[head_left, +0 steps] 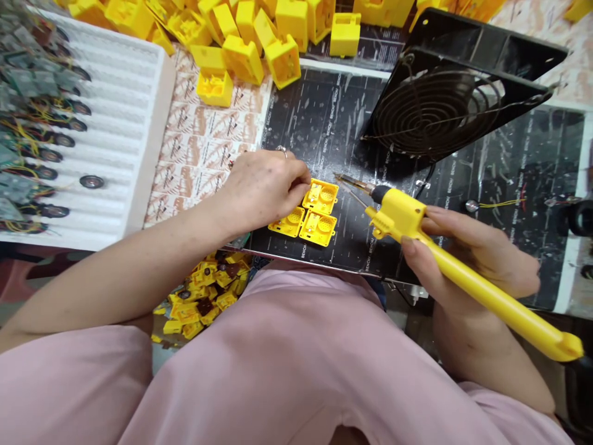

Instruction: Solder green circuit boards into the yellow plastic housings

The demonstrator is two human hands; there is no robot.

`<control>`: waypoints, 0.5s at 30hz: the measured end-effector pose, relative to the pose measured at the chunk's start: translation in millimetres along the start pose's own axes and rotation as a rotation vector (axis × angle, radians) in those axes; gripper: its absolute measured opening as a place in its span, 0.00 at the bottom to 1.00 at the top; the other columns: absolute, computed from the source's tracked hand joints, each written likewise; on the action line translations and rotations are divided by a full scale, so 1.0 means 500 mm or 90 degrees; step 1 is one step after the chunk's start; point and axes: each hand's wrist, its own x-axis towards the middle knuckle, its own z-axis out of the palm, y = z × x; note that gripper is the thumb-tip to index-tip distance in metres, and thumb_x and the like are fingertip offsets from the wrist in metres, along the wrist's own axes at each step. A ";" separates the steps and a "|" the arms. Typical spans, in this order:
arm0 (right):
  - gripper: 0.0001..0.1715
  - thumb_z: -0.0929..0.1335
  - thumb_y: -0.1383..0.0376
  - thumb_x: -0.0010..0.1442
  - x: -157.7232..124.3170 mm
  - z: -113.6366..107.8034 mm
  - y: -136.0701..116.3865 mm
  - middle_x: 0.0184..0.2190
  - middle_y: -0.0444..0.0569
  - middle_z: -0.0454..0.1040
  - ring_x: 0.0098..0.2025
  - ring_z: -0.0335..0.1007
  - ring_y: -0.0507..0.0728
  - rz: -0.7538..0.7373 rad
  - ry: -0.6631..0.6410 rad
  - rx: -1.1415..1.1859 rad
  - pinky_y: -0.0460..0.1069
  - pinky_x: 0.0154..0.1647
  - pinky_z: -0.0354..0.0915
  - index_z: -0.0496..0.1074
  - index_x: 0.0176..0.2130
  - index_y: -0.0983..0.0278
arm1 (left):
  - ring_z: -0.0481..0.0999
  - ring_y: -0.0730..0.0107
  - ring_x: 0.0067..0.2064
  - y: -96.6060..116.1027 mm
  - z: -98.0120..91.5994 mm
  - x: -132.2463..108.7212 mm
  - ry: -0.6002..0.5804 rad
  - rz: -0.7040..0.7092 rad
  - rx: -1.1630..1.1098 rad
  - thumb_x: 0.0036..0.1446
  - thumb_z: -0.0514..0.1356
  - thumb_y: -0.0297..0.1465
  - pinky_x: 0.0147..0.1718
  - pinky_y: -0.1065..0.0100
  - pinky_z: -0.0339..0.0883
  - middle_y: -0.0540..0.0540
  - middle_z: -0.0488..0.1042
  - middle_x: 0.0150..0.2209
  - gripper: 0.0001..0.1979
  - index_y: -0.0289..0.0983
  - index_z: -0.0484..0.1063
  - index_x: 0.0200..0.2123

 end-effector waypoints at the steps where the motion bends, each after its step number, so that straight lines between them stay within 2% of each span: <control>1: 0.34 0.82 0.65 0.63 0.004 0.002 -0.002 0.46 0.43 0.88 0.34 0.85 0.58 -0.033 0.006 -0.033 0.53 0.32 0.80 0.79 0.65 0.48 | 0.86 0.56 0.49 0.003 0.001 -0.002 -0.001 0.000 0.007 0.70 0.54 0.36 0.49 0.62 0.75 0.43 0.87 0.46 0.19 0.40 0.86 0.47; 3: 0.33 0.81 0.64 0.64 0.009 0.004 -0.003 0.43 0.43 0.88 0.32 0.84 0.59 -0.075 0.008 -0.075 0.53 0.30 0.78 0.78 0.66 0.49 | 0.86 0.55 0.48 0.009 0.000 -0.002 -0.013 0.000 0.019 0.70 0.54 0.35 0.49 0.61 0.75 0.42 0.87 0.46 0.19 0.40 0.86 0.47; 6: 0.34 0.80 0.62 0.66 0.012 0.002 -0.006 0.43 0.42 0.88 0.31 0.83 0.58 -0.073 0.002 -0.061 0.53 0.27 0.76 0.76 0.67 0.48 | 0.86 0.54 0.48 0.009 -0.005 0.003 -0.049 -0.002 0.011 0.69 0.55 0.36 0.51 0.60 0.75 0.44 0.87 0.44 0.18 0.40 0.86 0.48; 11: 0.32 0.80 0.64 0.67 0.019 -0.006 -0.017 0.47 0.45 0.88 0.37 0.86 0.60 -0.063 -0.058 -0.001 0.54 0.36 0.82 0.77 0.66 0.49 | 0.87 0.52 0.49 -0.012 -0.009 0.027 -0.087 0.030 -0.037 0.63 0.60 0.37 0.56 0.57 0.75 0.48 0.85 0.37 0.14 0.42 0.86 0.43; 15: 0.34 0.80 0.63 0.66 0.020 -0.006 -0.009 0.43 0.42 0.88 0.32 0.83 0.58 -0.073 -0.035 -0.022 0.52 0.28 0.78 0.77 0.67 0.47 | 0.87 0.51 0.50 -0.034 -0.009 0.056 -0.102 0.045 -0.081 0.62 0.62 0.40 0.58 0.55 0.76 0.51 0.84 0.35 0.14 0.42 0.87 0.41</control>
